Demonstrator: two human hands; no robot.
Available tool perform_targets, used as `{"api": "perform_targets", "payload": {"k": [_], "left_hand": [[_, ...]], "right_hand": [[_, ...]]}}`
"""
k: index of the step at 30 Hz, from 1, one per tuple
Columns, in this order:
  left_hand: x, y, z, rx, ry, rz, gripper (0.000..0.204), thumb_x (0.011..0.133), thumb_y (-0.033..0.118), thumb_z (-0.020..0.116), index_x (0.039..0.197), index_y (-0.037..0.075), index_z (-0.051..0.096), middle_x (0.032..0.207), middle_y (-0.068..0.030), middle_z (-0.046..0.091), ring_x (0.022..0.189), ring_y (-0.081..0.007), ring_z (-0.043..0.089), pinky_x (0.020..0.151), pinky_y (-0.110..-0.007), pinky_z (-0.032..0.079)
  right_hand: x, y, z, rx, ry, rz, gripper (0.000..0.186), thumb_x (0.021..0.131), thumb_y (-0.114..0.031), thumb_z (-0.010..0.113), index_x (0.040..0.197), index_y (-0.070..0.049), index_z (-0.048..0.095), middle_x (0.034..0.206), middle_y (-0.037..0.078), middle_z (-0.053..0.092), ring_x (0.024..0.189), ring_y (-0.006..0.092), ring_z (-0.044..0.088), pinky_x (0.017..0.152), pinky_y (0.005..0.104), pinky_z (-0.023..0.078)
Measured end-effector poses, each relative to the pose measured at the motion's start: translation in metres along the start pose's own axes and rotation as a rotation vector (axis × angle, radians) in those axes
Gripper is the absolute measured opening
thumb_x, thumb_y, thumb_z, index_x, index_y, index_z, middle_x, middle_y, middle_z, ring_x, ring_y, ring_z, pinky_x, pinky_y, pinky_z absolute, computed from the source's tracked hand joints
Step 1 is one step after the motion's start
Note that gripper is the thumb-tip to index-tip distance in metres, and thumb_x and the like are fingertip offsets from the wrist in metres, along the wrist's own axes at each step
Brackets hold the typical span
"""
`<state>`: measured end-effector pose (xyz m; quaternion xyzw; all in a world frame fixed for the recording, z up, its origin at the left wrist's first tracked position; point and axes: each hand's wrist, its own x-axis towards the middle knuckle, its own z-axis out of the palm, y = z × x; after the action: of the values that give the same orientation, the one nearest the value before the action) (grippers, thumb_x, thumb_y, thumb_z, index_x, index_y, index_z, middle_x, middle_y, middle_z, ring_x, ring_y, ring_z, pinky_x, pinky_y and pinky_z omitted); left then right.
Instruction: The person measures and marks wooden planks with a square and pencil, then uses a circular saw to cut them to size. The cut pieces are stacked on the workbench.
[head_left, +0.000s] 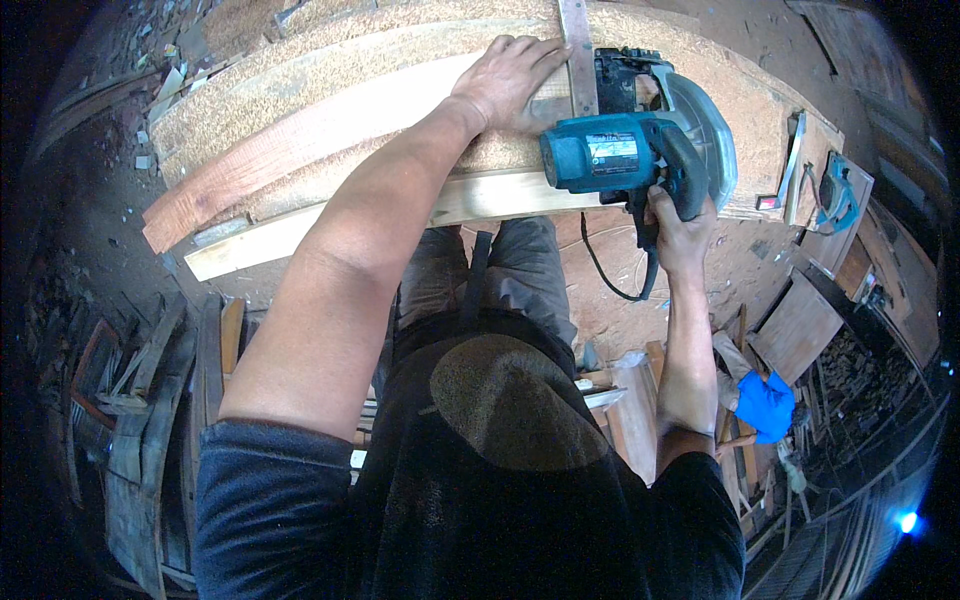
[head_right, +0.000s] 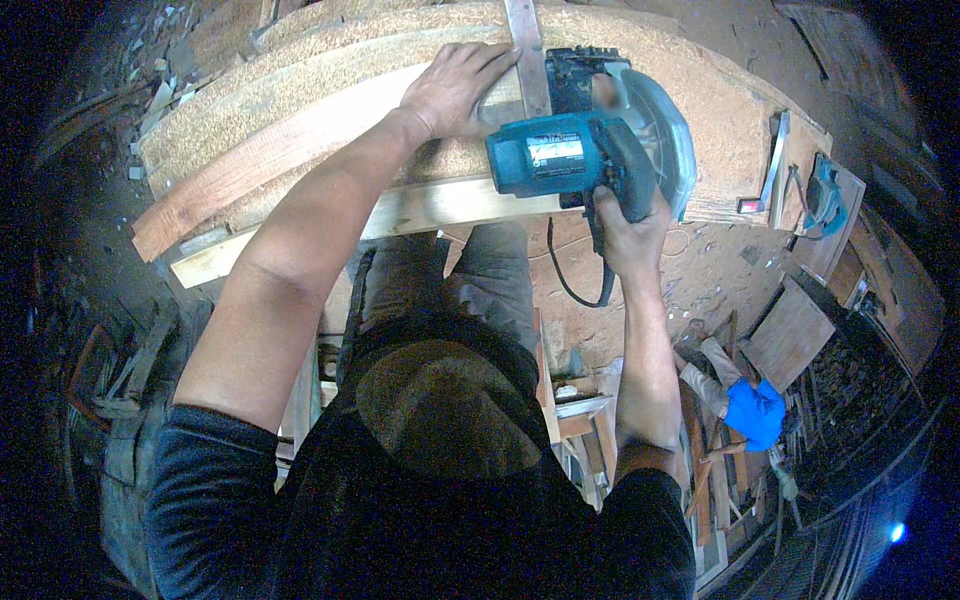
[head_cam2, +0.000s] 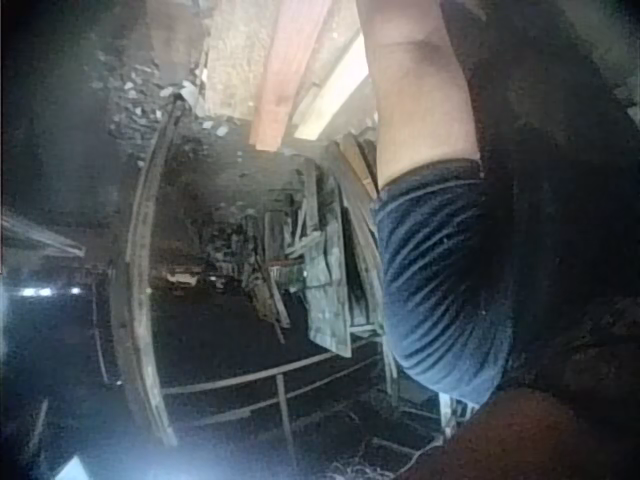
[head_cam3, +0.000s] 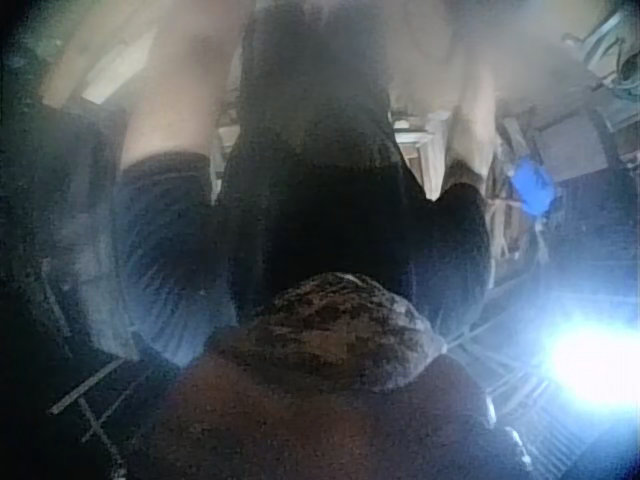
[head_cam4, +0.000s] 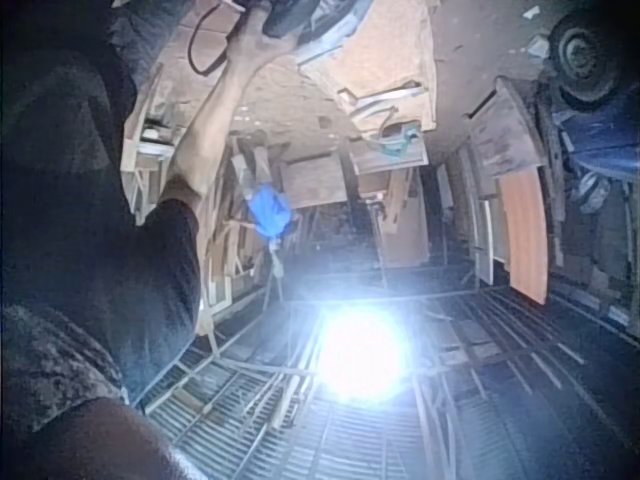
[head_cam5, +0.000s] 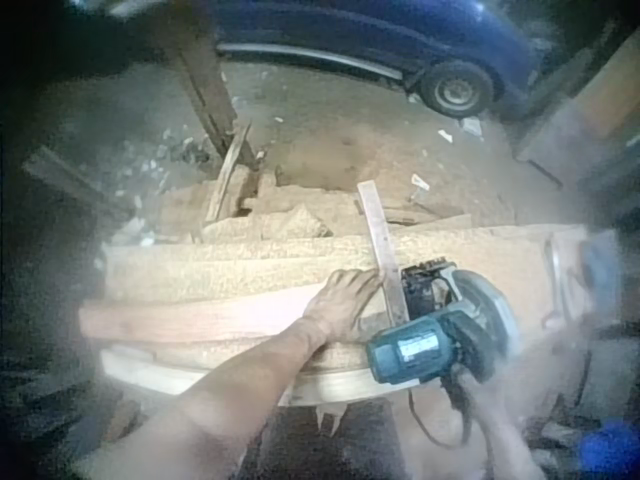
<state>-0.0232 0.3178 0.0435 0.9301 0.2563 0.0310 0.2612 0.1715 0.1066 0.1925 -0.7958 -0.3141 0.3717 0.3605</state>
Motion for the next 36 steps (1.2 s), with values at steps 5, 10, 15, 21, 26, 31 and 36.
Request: {"api": "perform_targets", "payload": {"k": [5,10,15,21,26,31,36], "left_hand": [[0.0,0.0,0.004,0.028,0.013,0.0,0.102,0.08,0.046,0.079,0.165,0.013,0.032,0.16,-0.0106,0.043,0.147,-0.0289,0.04,0.127,-0.046,0.029],[0.0,-0.001,0.002,0.029,0.006,0.009,0.098,0.083,0.044,0.077,0.164,0.012,0.034,0.16,-0.0123,0.043,0.146,-0.0302,0.042,0.126,-0.046,0.031],[0.0,0.0,-0.004,0.013,0.016,0.023,0.096,0.084,0.041,0.076,0.163,0.009,0.034,0.158,-0.0156,0.044,0.145,-0.0331,0.043,0.124,-0.048,0.032],[0.003,-0.001,-0.006,-0.014,-0.024,0.032,0.097,0.082,0.039,0.077,0.163,0.007,0.033,0.157,-0.0193,0.044,0.145,-0.0346,0.043,0.123,-0.048,0.032],[0.003,-0.002,-0.01,-0.002,-0.032,0.061,0.106,0.075,0.037,0.082,0.163,0.006,0.032,0.157,-0.0196,0.044,0.144,-0.035,0.043,0.123,-0.048,0.032],[0.004,-0.003,-0.01,-0.036,-0.045,0.06,0.109,0.073,0.04,0.084,0.163,0.005,0.033,0.156,-0.0195,0.044,0.143,-0.0361,0.043,0.124,-0.048,0.031],[0.005,-0.003,-0.016,0.013,-0.078,0.071,0.105,0.076,0.043,0.081,0.162,0.005,0.034,0.157,-0.0194,0.043,0.142,-0.0367,0.043,0.123,-0.049,0.031]], "right_hand": [[0.003,-0.005,0.003,-0.021,0.001,-0.026,0.011,0.096,-0.008,0.068,0.103,-0.001,0.064,0.073,0.002,0.063,0.061,0.011,0.06,0.058,0.0264,0.048],[0.007,-0.005,0.003,-0.039,0.005,-0.017,0.009,0.096,-0.008,0.069,0.1,-0.001,0.064,0.072,0.002,0.063,0.06,0.0109,0.06,0.057,0.0266,0.048],[0.011,-0.005,0.004,-0.054,0.019,-0.036,0.011,0.095,-0.011,0.071,0.095,-0.002,0.064,0.069,0.002,0.064,0.059,0.0105,0.06,0.055,0.0267,0.047],[0.018,-0.012,0.006,-0.017,0.011,-0.082,0.011,0.094,-0.01,0.071,0.095,-0.002,0.063,0.068,0.001,0.062,0.057,0.0097,0.058,0.053,0.0265,0.046],[0.023,-0.023,0.012,0.038,0.011,-0.051,0.01,0.095,-0.006,0.07,0.097,-0.001,0.062,0.068,0.001,0.061,0.056,0.0096,0.057,0.052,0.0262,0.045],[0.029,-0.03,0.015,0.055,0.007,-0.058,0.009,0.095,-0.005,0.07,0.097,-0.001,0.062,0.068,0.001,0.061,0.056,0.0094,0.057,0.052,0.0264,0.045],[0.039,-0.031,0.017,0.007,0.028,-0.077,0.01,0.095,-0.005,0.07,0.097,-0.001,0.062,0.067,0.001,0.061,0.057,0.0095,0.057,0.053,0.0267,0.046]]}}
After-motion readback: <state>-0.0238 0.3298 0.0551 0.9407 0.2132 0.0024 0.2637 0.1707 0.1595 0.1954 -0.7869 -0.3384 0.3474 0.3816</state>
